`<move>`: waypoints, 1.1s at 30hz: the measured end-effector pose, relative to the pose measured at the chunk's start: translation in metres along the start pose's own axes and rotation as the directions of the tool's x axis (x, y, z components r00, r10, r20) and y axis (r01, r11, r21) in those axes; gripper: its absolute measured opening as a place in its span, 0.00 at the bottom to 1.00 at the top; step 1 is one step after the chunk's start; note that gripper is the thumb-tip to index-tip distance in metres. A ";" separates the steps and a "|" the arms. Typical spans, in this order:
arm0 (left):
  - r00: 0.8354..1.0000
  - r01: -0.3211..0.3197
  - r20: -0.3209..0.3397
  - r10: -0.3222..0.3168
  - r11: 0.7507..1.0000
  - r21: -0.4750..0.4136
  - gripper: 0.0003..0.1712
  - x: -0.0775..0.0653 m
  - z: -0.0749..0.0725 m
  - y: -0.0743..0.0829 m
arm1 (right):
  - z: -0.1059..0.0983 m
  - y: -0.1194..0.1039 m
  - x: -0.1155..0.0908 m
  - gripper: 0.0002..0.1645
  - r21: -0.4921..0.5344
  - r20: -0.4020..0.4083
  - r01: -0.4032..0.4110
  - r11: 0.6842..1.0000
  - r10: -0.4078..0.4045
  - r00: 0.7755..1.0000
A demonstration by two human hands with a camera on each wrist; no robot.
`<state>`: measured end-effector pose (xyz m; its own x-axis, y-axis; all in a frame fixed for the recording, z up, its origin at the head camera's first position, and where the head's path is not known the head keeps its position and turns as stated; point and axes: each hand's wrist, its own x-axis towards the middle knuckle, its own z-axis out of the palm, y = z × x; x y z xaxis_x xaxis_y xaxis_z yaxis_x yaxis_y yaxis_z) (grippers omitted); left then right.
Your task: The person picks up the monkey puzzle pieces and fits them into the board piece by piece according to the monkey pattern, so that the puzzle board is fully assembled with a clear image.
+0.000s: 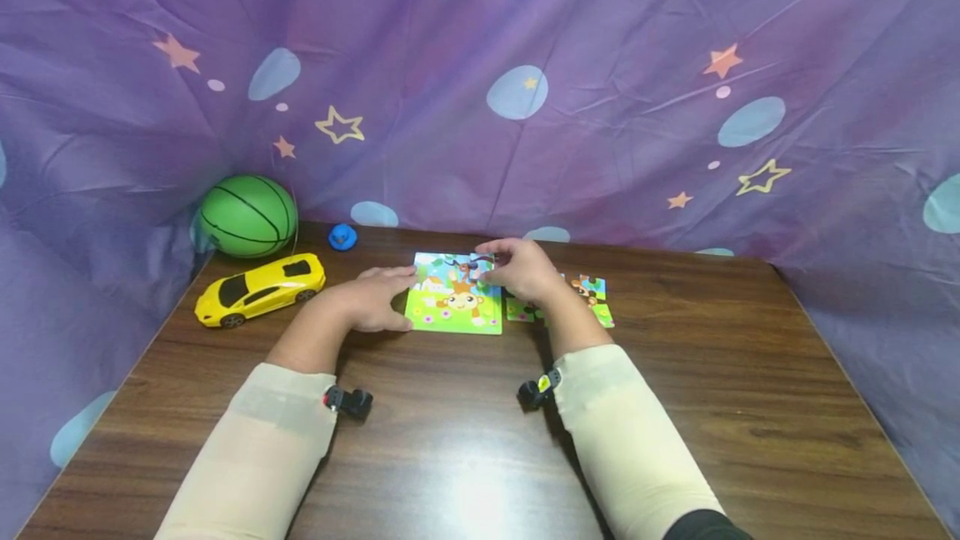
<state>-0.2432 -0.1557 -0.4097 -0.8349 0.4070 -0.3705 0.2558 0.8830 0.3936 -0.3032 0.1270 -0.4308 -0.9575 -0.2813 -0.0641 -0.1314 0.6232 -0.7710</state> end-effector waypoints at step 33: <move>1.000 -0.015 -0.005 0.015 1.000 0.009 0.50 0.001 0.001 0.000 | -0.001 0.001 0.003 0.30 -0.335 0.102 0.110 0.936 -0.080 0.992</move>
<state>-0.2438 -0.1554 -0.4107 -0.8334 0.4189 -0.3606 0.2726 0.8791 0.3910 -0.3064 0.1276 -0.4304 -0.9127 -0.4033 -0.0661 -0.3147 0.7967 -0.5160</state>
